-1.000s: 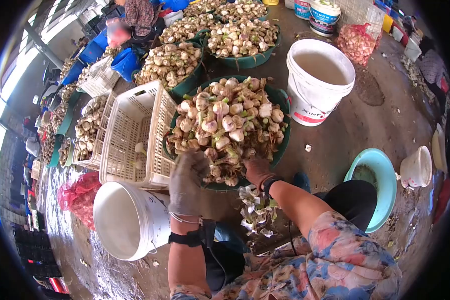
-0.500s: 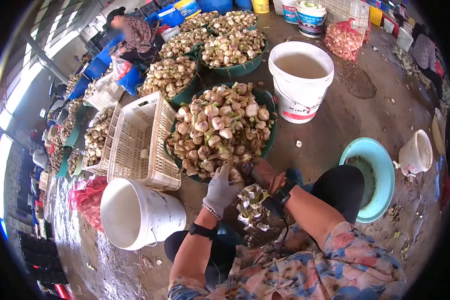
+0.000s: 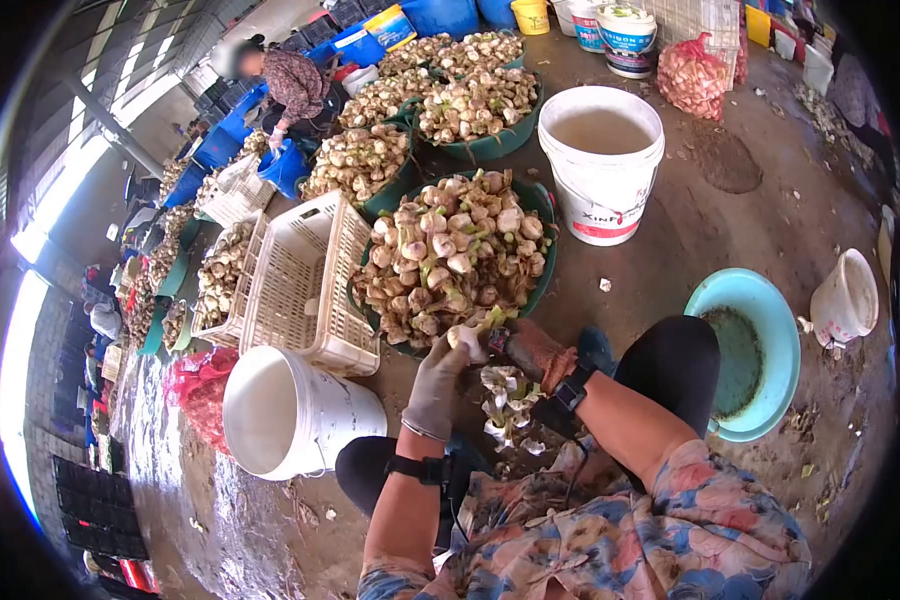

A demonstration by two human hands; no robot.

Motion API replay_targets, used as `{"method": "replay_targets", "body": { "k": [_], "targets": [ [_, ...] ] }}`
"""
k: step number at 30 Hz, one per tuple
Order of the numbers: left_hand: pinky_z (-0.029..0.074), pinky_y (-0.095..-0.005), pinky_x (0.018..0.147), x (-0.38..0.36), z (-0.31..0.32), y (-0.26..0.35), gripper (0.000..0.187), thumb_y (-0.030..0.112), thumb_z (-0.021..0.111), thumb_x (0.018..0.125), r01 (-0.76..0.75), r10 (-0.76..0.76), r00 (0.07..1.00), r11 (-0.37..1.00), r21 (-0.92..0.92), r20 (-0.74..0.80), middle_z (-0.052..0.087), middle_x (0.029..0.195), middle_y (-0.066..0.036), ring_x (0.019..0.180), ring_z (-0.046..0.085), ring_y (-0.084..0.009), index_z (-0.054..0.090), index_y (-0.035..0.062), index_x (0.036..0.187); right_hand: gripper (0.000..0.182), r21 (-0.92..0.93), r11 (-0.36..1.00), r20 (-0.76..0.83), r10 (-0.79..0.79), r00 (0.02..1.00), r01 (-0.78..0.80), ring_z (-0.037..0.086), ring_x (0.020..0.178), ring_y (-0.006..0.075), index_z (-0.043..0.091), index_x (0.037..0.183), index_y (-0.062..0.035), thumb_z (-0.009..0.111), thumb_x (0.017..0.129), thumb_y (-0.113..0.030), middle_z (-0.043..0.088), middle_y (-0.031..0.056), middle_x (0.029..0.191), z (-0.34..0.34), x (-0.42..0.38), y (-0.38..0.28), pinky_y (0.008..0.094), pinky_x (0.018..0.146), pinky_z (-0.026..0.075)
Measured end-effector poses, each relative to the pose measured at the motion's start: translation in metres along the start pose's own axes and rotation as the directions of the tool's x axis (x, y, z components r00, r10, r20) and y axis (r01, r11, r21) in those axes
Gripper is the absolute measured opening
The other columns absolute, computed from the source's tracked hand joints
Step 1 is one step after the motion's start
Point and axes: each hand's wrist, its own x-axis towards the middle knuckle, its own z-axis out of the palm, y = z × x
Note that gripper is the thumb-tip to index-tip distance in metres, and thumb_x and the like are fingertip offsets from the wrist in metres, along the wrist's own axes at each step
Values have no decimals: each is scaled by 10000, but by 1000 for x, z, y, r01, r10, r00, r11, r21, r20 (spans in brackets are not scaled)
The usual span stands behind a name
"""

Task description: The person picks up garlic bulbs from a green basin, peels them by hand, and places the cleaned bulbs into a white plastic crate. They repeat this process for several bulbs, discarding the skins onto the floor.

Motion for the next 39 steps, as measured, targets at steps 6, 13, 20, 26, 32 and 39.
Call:
{"method": "replay_targets", "body": {
  "k": [6,13,20,26,32,39],
  "targets": [
    [497,-293,733,-4,14,19,348,282,530,940,-170,189,971,977,129,-146,644,972,-72,831,620,-168,591,-2,1133,329,-511,808,16,-332,943,293,578,993,181,486,1253,-6,430,991,-196,587,90,1169,5,0,8,318,918,473],
    [500,-340,772,23,-3,-22,313,168,626,868,-451,668,741,422,786,66,634,864,-75,764,606,-276,574,11,1133,299,-306,925,39,-225,973,226,567,986,168,521,1213,-7,527,929,-102,588,79,1162,11,-7,1,293,878,464],
    [526,-304,747,2,-7,-7,249,168,561,931,-97,95,992,995,-30,-83,610,997,-82,853,610,-176,557,12,1125,260,-670,699,172,-179,969,249,600,983,286,586,1086,-31,568,850,-139,627,144,1090,-18,5,20,376,864,472],
    [509,-440,870,9,0,37,394,360,495,945,-111,122,992,938,-329,14,609,1109,-140,978,608,-282,542,28,1152,349,-948,307,159,227,961,84,614,920,390,533,1057,14,586,773,-181,626,250,956,-13,-2,92,450,777,476],
    [558,-428,780,63,-82,74,312,318,440,975,-257,168,956,878,-403,-242,619,1022,-136,941,615,-291,533,41,1082,386,-961,256,90,-79,993,107,591,919,400,527,1153,-23,576,795,-159,614,245,1005,-38,38,97,516,780,443],
    [433,-476,989,79,-172,146,600,461,394,962,-622,328,768,589,-516,-551,469,1293,-264,1224,454,-372,356,-21,1317,331,-919,-369,-39,-264,964,-138,596,858,379,602,1068,-43,614,825,-268,639,180,958,-86,105,63,500,739,455]
  ]
}}
